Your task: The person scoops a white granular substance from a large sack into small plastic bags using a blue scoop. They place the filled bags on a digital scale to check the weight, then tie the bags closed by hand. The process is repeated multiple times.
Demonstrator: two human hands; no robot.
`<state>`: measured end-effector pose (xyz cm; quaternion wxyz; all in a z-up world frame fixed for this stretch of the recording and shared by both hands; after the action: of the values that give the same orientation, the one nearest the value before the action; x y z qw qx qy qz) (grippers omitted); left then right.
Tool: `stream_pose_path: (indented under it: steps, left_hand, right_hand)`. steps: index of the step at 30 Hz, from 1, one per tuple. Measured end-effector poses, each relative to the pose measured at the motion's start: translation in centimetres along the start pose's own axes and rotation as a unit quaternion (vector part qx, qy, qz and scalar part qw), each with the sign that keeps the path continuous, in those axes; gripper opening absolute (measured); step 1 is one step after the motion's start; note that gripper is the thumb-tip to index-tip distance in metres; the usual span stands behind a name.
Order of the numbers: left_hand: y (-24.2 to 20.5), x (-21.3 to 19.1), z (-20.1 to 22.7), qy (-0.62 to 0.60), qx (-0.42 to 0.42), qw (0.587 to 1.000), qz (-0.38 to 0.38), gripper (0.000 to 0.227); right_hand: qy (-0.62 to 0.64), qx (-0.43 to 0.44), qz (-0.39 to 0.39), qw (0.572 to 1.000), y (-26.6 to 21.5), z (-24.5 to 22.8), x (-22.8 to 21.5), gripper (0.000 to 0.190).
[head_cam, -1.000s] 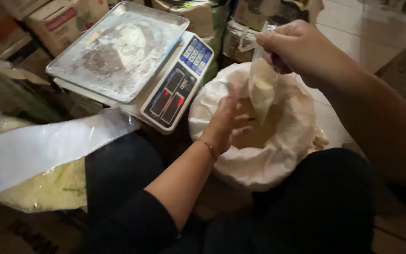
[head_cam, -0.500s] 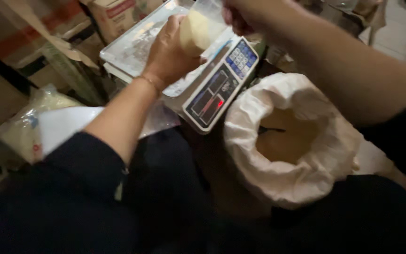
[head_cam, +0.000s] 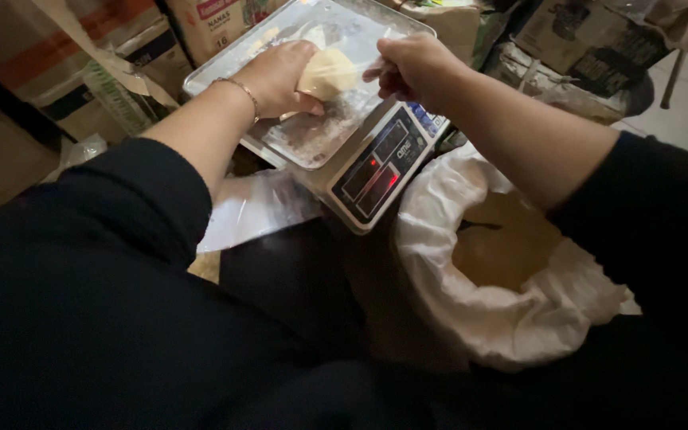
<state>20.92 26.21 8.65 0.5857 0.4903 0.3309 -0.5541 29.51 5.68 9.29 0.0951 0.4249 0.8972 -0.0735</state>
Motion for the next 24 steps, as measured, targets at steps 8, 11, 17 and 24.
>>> stream_pose_path:
  steps: [8, 11, 17, 24]
  left_hand:
    - [-0.5, 0.2, -0.9, 0.040, 0.025, 0.999, -0.015, 0.096]
    - [-1.3, -0.1, -0.4, 0.069, -0.020, 0.997, -0.035, 0.110]
    - [-4.2, -1.3, 4.3, 0.006, -0.086, 0.994, 0.068, 0.102]
    - [-8.5, 2.8, 20.3, -0.223, 0.068, 0.933, 0.276, 0.047]
  right_hand:
    - [0.091, 0.013, -0.059, 0.994, -2.3, 1.8, -0.1, 0.031]
    - [0.093, 0.005, -0.075, 0.993, -3.9, 1.2, -0.8, 0.029]
    - [0.188, 0.004, 0.007, 0.982, -8.9, 2.3, -5.5, 0.020]
    - [0.255, 0.080, 0.059, 0.962, -17.5, 10.8, -10.2, 0.015]
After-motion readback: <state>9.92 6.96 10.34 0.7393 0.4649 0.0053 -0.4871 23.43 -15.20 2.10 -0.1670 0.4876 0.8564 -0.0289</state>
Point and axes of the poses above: each hand's wrist, its own y-axis towards the middle knuckle, its own x-axis out of the palm, z = x × y, the point moved 6 cm from there along y, towards the middle knuckle, and after that the axes turned 9 degrees about -x, right-handed, at the moved point
